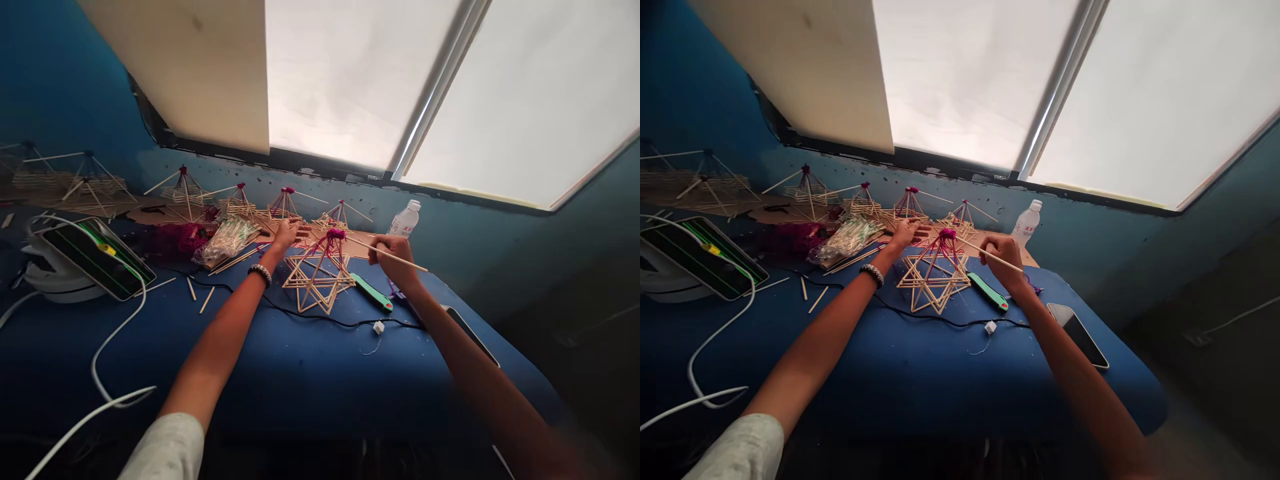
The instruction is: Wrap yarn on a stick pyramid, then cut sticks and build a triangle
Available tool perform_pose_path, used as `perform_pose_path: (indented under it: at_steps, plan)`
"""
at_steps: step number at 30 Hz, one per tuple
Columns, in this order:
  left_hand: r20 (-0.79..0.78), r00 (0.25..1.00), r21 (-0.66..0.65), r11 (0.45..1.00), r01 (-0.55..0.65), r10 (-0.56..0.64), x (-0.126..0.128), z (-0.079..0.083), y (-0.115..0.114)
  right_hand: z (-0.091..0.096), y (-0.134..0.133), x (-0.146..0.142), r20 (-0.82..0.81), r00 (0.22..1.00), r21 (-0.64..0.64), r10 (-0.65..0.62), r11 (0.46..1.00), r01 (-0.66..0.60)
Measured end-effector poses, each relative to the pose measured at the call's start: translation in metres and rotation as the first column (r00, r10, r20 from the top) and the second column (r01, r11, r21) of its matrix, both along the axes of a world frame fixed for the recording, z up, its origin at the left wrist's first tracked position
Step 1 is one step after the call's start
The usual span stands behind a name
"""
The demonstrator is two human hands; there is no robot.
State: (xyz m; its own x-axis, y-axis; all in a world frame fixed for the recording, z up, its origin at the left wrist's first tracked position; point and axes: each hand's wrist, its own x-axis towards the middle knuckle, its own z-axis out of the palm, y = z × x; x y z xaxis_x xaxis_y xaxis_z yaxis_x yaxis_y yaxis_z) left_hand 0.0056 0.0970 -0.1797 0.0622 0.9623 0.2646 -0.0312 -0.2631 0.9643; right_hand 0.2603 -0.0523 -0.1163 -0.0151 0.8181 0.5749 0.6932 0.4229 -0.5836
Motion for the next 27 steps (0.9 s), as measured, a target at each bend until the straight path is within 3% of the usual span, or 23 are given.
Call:
perform_pose_path:
  at_steps: [3, 5, 10, 14, 19, 27]
  plan:
    - [0.066, 0.998, -0.021, 1.0, -0.005, 0.007, 0.0, 0.002, -0.005, -0.012, 0.023, 0.001, -0.183, 0.983, -0.11, 0.014, 0.993, -0.034]
    - [0.091, 0.996, -0.021, 1.0, -0.017, 0.019, 0.001, 0.003, -0.007, -0.021, 0.023, -0.003, -0.181, 0.983, -0.179, 0.004, 0.983, -0.037]
    - [0.103, 0.994, 0.021, 0.999, -0.031, 0.029, 0.002, 0.005, -0.009, -0.047, -0.035, -0.019, 0.185, 0.973, -0.189, -0.141, 0.966, 0.175]
    - [0.108, 0.992, 0.067, 0.996, -0.067, 0.06, 0.004, 0.007, -0.013, -0.061, -0.077, -0.037, 0.272, 0.949, -0.164, -0.162, 0.963, 0.212]
    - [0.122, 0.983, 0.116, 0.981, -0.154, 0.14, 0.009, 0.001, -0.018, -0.066, -0.077, -0.06, 0.316, 0.942, -0.259, -0.108, 0.946, 0.195]
    - [0.135, 0.945, 0.289, 0.901, -0.325, 0.297, 0.022, -0.014, -0.018, -0.073, -0.081, -0.082, 0.474, 0.859, -0.139, -0.192, 0.947, 0.288]
